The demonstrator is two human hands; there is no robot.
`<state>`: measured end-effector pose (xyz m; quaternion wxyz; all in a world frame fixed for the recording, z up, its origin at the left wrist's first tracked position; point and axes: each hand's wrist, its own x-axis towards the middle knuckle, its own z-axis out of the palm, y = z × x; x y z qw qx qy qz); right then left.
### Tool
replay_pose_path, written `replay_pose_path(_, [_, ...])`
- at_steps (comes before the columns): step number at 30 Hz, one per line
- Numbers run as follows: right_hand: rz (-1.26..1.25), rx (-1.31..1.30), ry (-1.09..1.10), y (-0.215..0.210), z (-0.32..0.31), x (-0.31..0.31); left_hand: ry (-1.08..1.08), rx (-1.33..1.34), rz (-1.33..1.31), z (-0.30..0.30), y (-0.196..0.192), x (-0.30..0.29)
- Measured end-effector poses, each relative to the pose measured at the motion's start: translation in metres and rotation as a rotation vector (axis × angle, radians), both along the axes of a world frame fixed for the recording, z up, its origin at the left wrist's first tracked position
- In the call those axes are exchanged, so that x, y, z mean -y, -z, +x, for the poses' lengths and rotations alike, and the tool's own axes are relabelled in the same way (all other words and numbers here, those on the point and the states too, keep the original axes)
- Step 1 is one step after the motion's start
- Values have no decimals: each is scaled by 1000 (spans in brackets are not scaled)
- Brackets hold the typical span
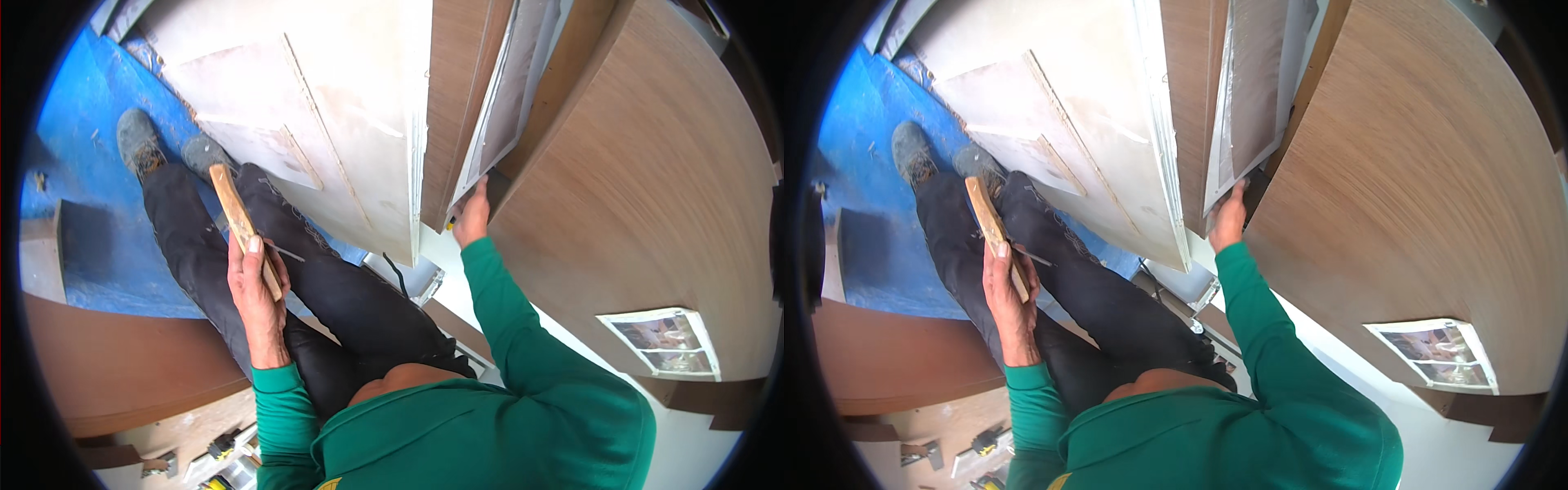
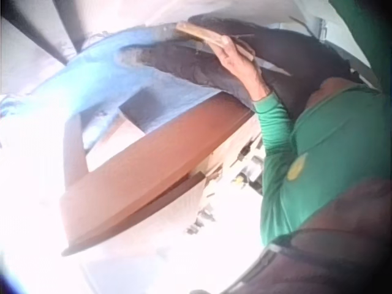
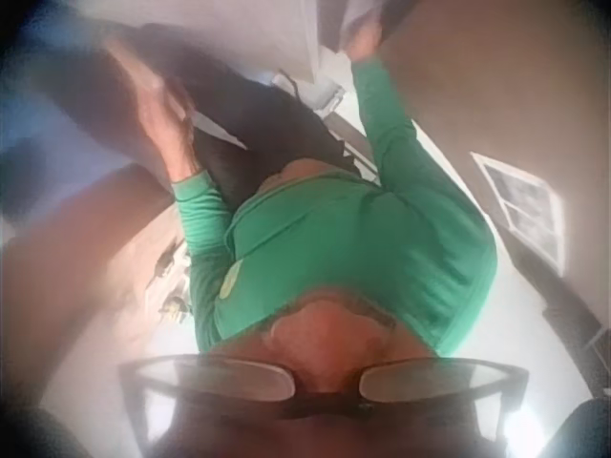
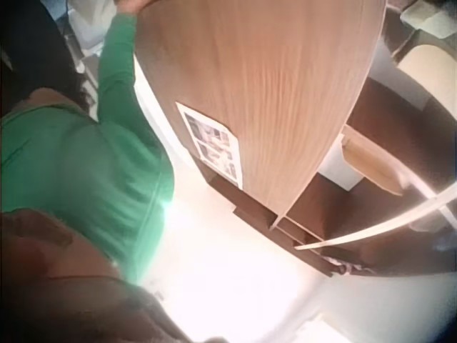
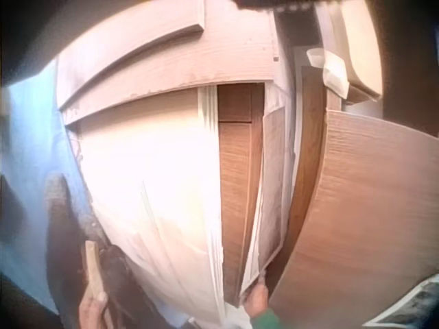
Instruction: The person uses a utility knife to trim a wooden edge band on a cabinet door. They repeatedly scrape the knife along the edge to remove excess material. The person also handles a small piece of wood and a hammer during the process.
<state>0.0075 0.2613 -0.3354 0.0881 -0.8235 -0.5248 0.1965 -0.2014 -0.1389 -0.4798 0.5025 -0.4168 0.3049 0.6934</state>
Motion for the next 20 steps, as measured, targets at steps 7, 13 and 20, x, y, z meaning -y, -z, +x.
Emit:
replay_pose_path(7, [264, -423, -129, 27, -32, 1, 112, -38, -97, 17, 1, -13])
replay_pose_path(13, [333, -430, -42, 12, 4, -9, 210, -96, -61, 32, -4, -31])
replay_pose_path(20, [-14, -825, -107, 51, 21, -26, 391, -277, -98, 40, -11, -44])
